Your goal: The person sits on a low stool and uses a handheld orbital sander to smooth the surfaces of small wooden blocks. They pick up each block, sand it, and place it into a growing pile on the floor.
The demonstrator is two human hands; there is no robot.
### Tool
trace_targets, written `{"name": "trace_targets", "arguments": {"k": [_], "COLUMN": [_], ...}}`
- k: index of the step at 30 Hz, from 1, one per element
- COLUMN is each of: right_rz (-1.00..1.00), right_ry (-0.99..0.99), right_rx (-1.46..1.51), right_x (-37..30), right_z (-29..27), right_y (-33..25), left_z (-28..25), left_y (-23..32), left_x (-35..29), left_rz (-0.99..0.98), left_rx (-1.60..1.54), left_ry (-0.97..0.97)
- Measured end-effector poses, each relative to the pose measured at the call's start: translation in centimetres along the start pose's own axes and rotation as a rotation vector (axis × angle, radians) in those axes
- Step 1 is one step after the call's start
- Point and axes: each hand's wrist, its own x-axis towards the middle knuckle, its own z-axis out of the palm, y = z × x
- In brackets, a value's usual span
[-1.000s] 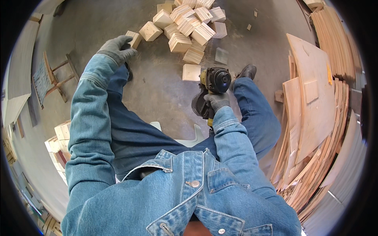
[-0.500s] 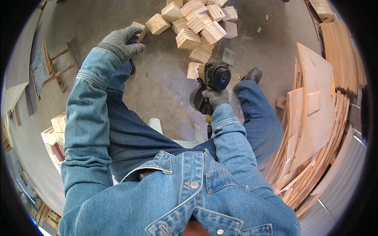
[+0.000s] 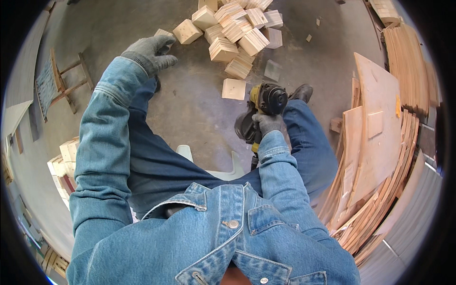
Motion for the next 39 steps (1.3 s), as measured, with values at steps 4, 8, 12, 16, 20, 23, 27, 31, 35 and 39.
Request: {"name": "trace_targets", "arguments": {"k": [4, 8, 12, 16, 20, 23, 27, 31, 35, 39], "right_rz": [0.090, 0.446, 0.394, 0.336, 0.255, 0.293, 0.419, 0.524, 0.647, 0.714], "right_ry": [0.036, -0.020, -0.007, -0.016, -0.057, -0.058, -0.035, -0.048, -0.075, -0.059], "right_rx": [-0.098, 0.079, 0.105, -0.080, -0.192, -0.185, -0.147, 0.012, 0.207, 0.372], "right_x": [3.7, 5.0, 5.6, 9.2, 9.2, 9.5, 8.3, 7.1, 4.6, 3.9], "right_z": [0.2, 2.1, 3.7, 5.4, 5.4, 5.3, 4.6, 3.1, 0.4, -1.0], "right_y": [5.7, 9.5, 11.6, 15.8, 15.2, 15.4, 13.3, 11.6, 7.8, 5.1], "left_z": [1.1, 2.0, 2.5, 5.0, 7.4, 11.4, 18.1, 24.7, 29.2, 32.7], "left_y": [0.1, 0.6, 2.0, 0.9, 3.1, 2.6, 2.4, 2.6, 4.0, 4.0], "left_x": [0.8, 1.6, 2.1, 4.1, 5.0, 7.0, 8.6, 10.2, 11.5, 12.8], "left_rz": [0.003, -0.019, -0.047, -0.046, -0.129, -0.123, -0.020, 0.053, 0.050, 0.013], "left_rx": [-0.012, 0.056, 0.122, 0.132, 0.269, 0.333, 0.465, 0.345, 0.246, 0.231], "left_ry": [0.035, -0.040, -0.107, -0.126, -0.324, -0.452, -0.434, -0.326, -0.260, -0.232]}}
